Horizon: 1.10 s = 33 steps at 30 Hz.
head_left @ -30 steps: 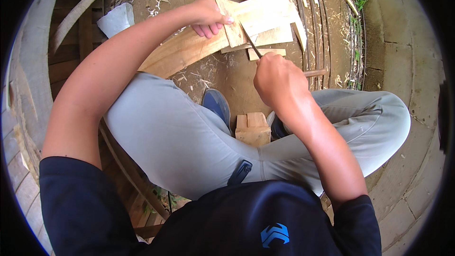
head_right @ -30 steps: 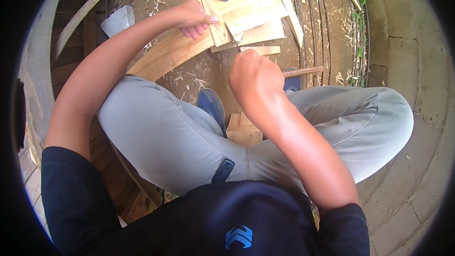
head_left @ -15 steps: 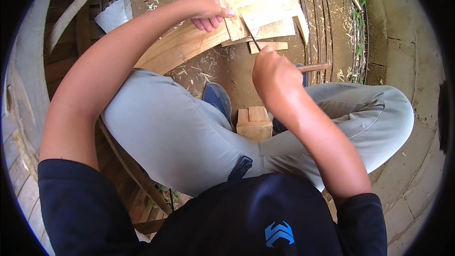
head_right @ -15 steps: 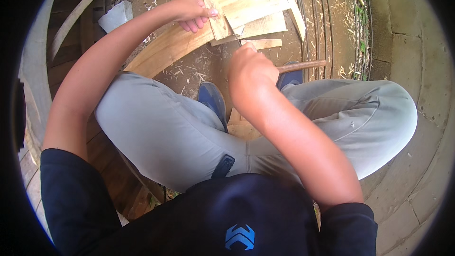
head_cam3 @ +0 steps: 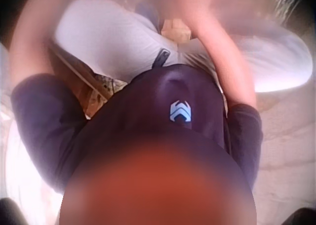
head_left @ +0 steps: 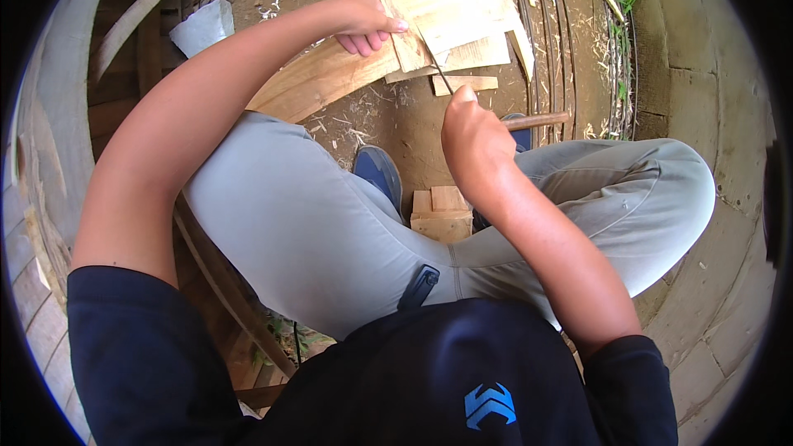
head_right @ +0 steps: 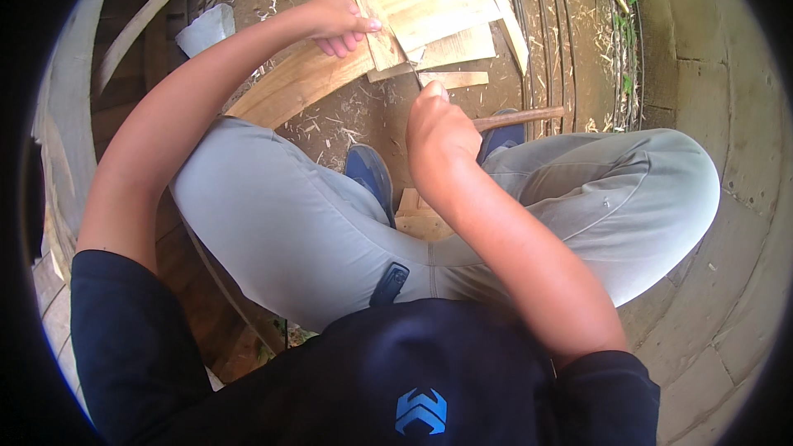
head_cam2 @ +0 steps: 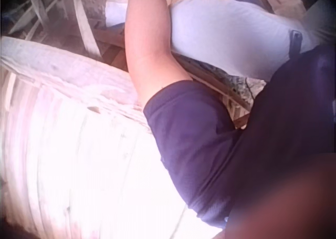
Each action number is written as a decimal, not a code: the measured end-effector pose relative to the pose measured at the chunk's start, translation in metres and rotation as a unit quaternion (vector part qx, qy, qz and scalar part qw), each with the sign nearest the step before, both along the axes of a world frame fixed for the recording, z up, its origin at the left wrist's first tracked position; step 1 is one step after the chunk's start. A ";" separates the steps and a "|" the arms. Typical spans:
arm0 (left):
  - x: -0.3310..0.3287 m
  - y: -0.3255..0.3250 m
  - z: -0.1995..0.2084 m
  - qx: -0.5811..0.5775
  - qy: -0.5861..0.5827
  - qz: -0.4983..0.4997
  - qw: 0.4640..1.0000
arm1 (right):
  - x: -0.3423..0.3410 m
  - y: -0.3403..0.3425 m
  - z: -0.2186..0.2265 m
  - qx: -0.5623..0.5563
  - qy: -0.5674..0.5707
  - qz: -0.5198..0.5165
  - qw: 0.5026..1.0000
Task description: The person sits on the ground and uses a curved knife to carve a rectangular piece of wood, creating a triangular cutout. They then use a hammer to drive a nail into the carved piece.
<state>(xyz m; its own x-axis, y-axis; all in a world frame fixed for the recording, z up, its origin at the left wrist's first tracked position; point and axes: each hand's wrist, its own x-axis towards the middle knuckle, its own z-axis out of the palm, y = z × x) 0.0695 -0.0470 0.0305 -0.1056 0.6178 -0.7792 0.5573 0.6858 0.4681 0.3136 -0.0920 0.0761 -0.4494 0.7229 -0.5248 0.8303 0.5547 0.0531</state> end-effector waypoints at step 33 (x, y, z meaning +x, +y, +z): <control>-0.006 -0.007 -0.010 0.004 0.005 -0.006 1.000 | -0.008 0.063 0.074 -0.034 0.143 0.002 0.989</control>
<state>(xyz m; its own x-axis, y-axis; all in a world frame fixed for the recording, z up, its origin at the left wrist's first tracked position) 0.0636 -0.0539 0.0202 -0.1064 0.6259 -0.7726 0.5699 0.6751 0.4685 0.3057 -0.0293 0.1501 -0.5897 0.6881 -0.4228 0.8034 0.5532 -0.2202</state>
